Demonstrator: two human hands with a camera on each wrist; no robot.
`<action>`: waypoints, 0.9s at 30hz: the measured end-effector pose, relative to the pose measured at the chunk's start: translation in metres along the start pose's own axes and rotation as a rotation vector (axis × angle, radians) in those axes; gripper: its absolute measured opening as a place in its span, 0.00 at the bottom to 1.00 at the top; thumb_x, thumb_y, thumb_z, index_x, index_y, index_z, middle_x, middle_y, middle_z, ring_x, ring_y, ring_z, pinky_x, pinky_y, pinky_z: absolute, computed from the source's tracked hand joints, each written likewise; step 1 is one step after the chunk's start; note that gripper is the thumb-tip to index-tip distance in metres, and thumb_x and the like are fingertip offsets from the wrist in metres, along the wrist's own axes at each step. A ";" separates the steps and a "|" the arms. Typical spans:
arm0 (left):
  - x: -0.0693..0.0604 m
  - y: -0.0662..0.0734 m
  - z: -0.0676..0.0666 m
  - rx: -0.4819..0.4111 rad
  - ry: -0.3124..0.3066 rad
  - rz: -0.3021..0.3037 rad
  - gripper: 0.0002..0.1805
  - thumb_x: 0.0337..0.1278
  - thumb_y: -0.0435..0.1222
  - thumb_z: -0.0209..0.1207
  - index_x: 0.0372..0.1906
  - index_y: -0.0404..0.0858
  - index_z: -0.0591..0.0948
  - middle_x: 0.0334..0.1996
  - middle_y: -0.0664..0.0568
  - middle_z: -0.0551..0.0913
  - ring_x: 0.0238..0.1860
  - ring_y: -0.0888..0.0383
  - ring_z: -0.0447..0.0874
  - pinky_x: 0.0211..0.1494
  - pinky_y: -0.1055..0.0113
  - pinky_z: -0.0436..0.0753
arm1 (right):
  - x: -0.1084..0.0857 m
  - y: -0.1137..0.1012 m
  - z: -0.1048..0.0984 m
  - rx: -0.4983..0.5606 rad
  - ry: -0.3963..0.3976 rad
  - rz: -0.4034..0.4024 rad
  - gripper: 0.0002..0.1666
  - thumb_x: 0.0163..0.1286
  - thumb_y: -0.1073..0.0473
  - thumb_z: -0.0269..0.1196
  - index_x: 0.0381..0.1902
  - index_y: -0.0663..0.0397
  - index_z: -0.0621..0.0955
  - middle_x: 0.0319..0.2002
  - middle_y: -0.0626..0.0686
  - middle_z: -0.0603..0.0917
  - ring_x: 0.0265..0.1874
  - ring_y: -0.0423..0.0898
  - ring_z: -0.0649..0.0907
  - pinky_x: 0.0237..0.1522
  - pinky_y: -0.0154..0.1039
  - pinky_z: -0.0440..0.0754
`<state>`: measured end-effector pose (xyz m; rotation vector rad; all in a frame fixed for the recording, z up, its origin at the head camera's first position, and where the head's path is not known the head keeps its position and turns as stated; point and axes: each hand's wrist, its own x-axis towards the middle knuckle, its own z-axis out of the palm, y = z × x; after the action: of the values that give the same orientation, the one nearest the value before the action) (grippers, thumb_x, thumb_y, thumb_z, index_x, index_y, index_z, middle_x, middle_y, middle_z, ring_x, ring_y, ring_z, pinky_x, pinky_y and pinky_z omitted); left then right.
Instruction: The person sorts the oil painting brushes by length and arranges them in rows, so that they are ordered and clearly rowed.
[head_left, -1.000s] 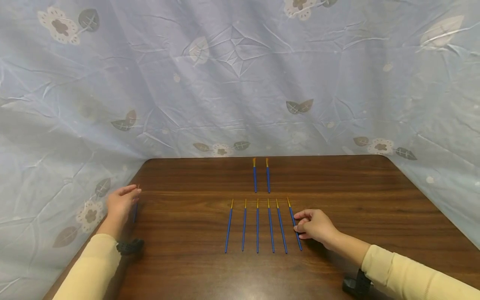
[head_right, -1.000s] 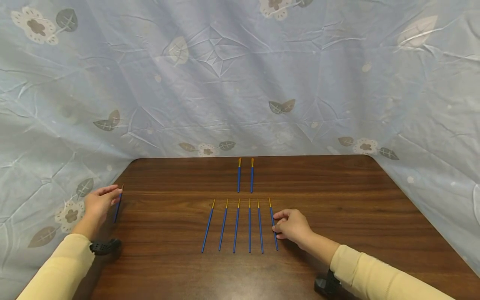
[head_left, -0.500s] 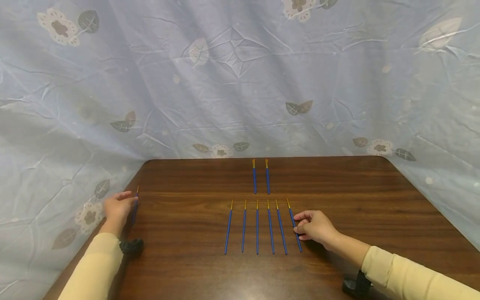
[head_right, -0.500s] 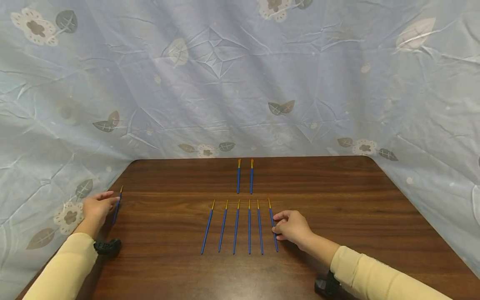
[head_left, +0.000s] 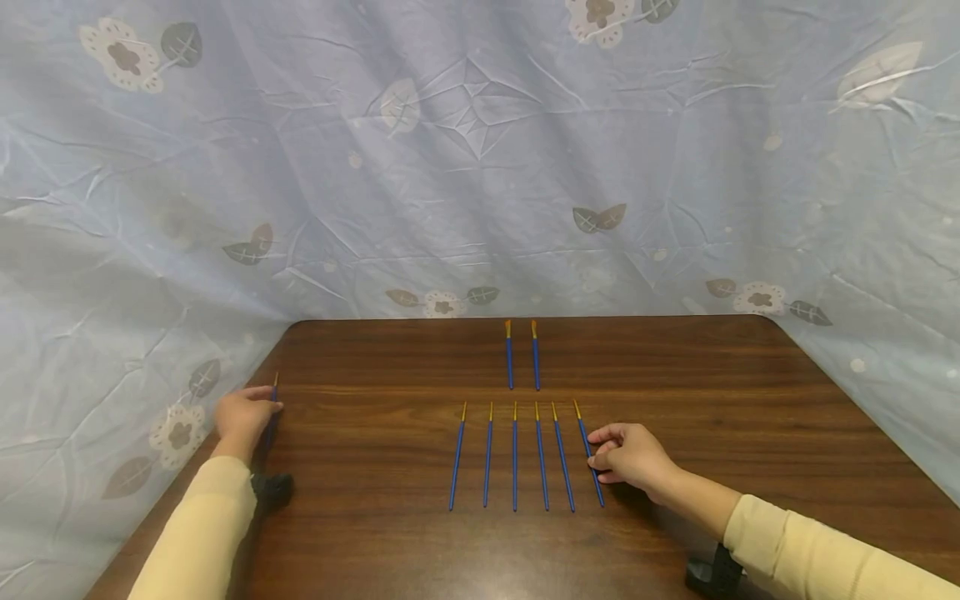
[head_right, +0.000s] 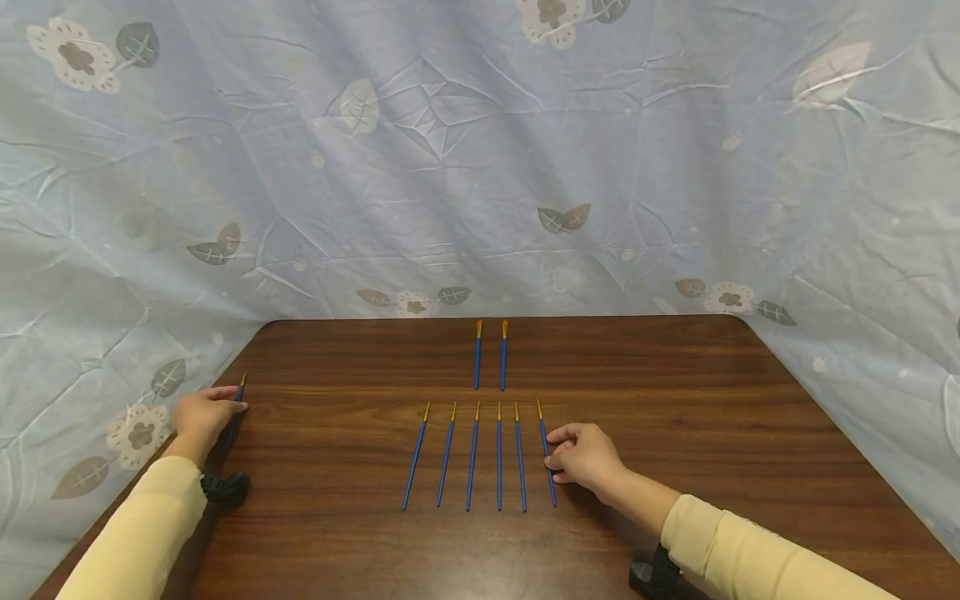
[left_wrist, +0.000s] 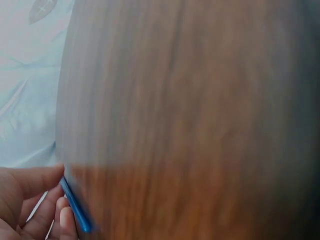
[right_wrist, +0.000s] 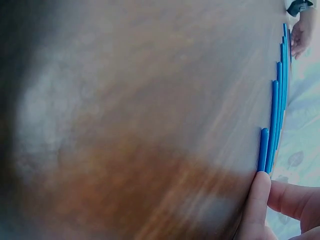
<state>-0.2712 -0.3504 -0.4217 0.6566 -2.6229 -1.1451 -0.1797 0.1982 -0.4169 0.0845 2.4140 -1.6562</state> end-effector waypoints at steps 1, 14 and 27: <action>0.000 0.000 0.001 0.011 0.004 0.003 0.24 0.53 0.32 0.63 0.56 0.28 0.77 0.60 0.31 0.71 0.63 0.33 0.65 0.66 0.46 0.64 | 0.000 0.000 0.000 0.002 0.001 0.001 0.19 0.59 0.76 0.64 0.49 0.75 0.76 0.29 0.56 0.76 0.28 0.48 0.82 0.32 0.40 0.86; 0.003 -0.001 -0.001 0.128 0.002 0.012 0.22 0.55 0.31 0.64 0.56 0.31 0.77 0.56 0.33 0.75 0.61 0.32 0.67 0.64 0.46 0.66 | 0.001 0.000 0.000 -0.001 0.003 0.004 0.18 0.59 0.77 0.64 0.49 0.74 0.76 0.29 0.56 0.77 0.27 0.47 0.82 0.31 0.39 0.86; -0.002 0.001 -0.002 0.216 0.014 0.093 0.18 0.56 0.29 0.59 0.54 0.32 0.80 0.55 0.32 0.75 0.59 0.31 0.69 0.61 0.45 0.70 | 0.001 0.000 0.000 -0.003 -0.011 -0.003 0.18 0.59 0.77 0.64 0.48 0.75 0.75 0.29 0.57 0.77 0.28 0.47 0.82 0.31 0.39 0.86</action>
<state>-0.2692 -0.3501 -0.4201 0.5711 -2.7572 -0.8368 -0.1804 0.1980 -0.4170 0.0711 2.4101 -1.6499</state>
